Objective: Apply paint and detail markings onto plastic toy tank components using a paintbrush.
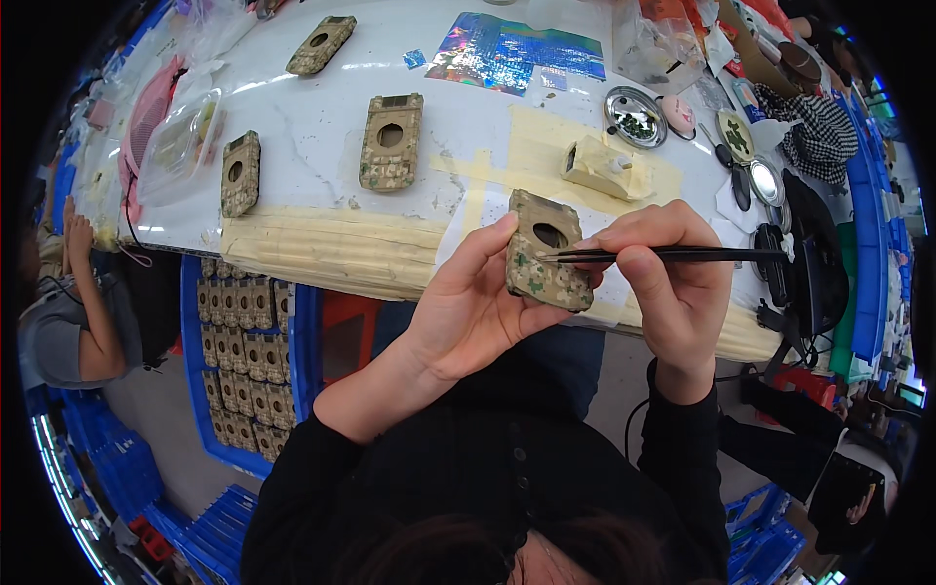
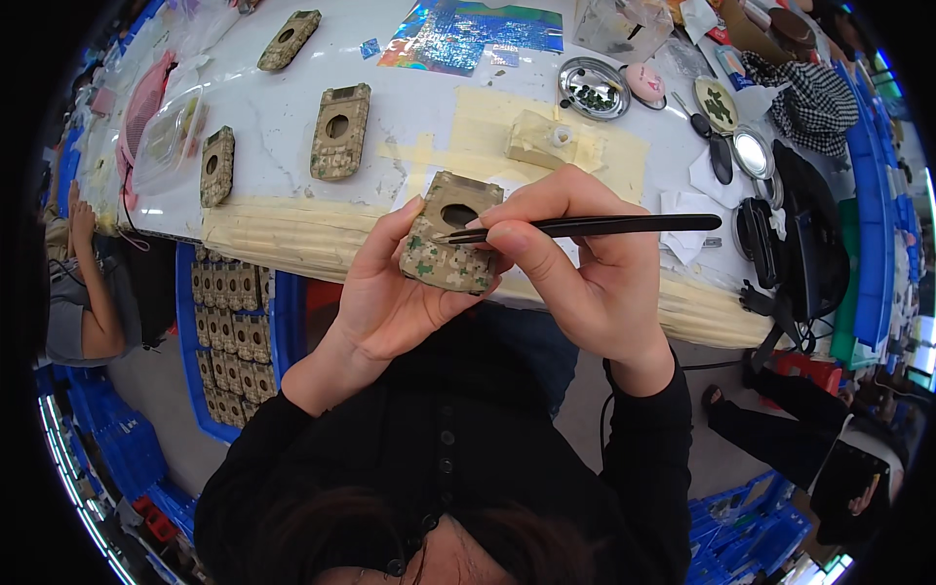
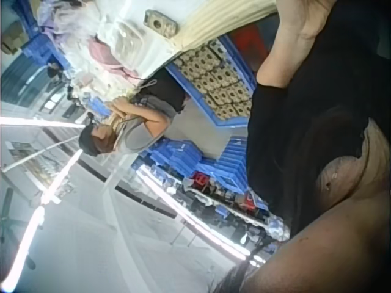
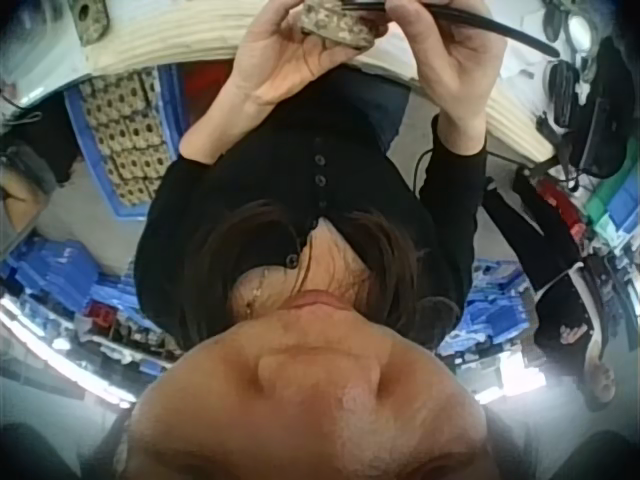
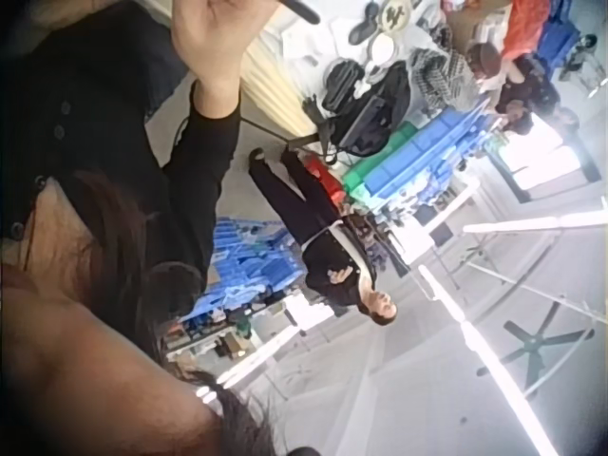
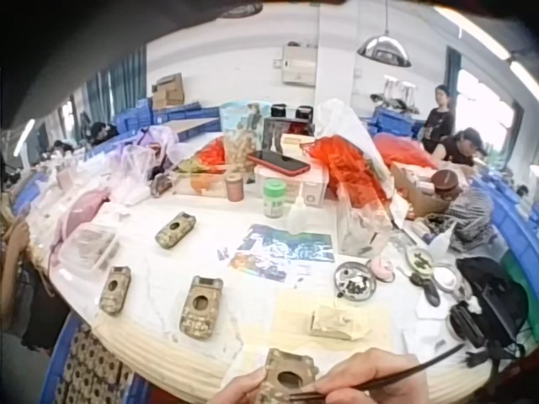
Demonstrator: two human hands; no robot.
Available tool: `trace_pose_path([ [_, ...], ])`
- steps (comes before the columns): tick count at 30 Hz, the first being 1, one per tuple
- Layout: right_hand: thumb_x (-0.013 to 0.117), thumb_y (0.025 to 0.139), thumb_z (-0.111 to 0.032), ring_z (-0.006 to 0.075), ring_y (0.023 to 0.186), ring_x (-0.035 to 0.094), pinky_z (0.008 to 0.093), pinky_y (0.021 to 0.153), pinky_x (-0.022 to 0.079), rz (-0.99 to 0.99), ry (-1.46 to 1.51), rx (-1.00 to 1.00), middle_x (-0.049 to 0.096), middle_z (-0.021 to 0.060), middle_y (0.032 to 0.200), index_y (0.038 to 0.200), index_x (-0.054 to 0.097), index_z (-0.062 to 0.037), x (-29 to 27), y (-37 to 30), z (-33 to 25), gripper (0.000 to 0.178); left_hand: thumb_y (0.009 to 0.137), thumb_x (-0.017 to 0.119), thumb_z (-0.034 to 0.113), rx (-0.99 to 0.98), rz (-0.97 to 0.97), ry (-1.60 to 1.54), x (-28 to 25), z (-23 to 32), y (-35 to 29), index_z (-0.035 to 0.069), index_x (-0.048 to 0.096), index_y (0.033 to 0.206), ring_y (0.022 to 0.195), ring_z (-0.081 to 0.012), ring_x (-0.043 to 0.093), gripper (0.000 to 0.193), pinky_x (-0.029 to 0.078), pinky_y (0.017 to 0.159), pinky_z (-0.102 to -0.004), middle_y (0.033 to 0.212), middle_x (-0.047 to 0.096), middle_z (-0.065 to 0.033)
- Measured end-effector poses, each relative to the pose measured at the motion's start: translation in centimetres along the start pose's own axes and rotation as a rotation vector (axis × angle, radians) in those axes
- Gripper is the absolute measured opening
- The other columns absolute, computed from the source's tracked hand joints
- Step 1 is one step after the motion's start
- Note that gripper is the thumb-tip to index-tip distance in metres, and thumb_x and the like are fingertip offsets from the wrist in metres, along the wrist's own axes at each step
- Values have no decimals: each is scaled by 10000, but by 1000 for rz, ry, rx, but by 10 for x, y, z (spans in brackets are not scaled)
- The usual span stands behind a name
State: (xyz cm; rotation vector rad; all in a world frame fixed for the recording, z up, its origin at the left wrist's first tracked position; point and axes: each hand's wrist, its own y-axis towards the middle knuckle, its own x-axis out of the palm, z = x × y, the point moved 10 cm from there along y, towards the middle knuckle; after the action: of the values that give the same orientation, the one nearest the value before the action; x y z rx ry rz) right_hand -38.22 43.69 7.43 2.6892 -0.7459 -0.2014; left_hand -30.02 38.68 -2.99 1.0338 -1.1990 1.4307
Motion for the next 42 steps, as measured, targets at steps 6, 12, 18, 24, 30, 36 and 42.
trace_pose_path([
  [6,628,883,-37,137,709,628,246,629,519,2,4,2,641,104,824,910,618,59,0,-1,2,100,995,378,368,-3,-11,-11,0,-1,-1,-28,342,1349,1127,-293,584,532,549,903,-386,1252,533,-202],
  [12,620,897,-61,136,714,624,248,626,519,0,73,2,637,103,831,923,609,58,-1,-1,2,122,997,366,374,-2,-9,3,5,-2,0,-38,334,1355,1140,-303,575,547,543,911,-387,1256,531,-213],
  [18,618,899,-64,132,714,621,244,623,520,-6,46,-5,636,100,835,929,608,58,1,-1,3,127,999,361,370,-4,-24,-27,4,-2,-1,-38,336,1355,1148,-307,570,542,543,911,-385,1256,532,-214],
  [24,620,897,-60,133,710,623,242,622,519,-6,40,5,638,98,823,921,611,59,0,-1,4,122,999,362,371,-8,-19,-26,2,-3,-1,-35,342,1351,1141,-303,575,537,544,908,-381,1252,534,-212],
  [30,617,897,-53,133,706,624,242,619,515,-13,42,8,641,100,820,918,611,61,0,-3,3,116,996,371,374,-15,-15,-24,3,-4,0,-34,344,1350,1139,-301,577,540,546,905,-377,1249,537,-210],
  [36,609,902,-65,143,725,631,261,664,516,14,43,-1,645,104,812,921,604,55,-4,-3,5,122,988,385,375,-10,-5,-54,2,-3,0,-39,356,1343,1141,-329,567,545,553,902,-395,1253,522,-226],
  [42,529,963,-221,184,713,650,287,671,523,178,207,-39,644,129,824,968,542,28,-33,-5,6,250,983,378,374,-12,-61,-145,1,1,4,-99,284,1374,1161,-376,539,621,534,941,-422,1275,469,-292],
])
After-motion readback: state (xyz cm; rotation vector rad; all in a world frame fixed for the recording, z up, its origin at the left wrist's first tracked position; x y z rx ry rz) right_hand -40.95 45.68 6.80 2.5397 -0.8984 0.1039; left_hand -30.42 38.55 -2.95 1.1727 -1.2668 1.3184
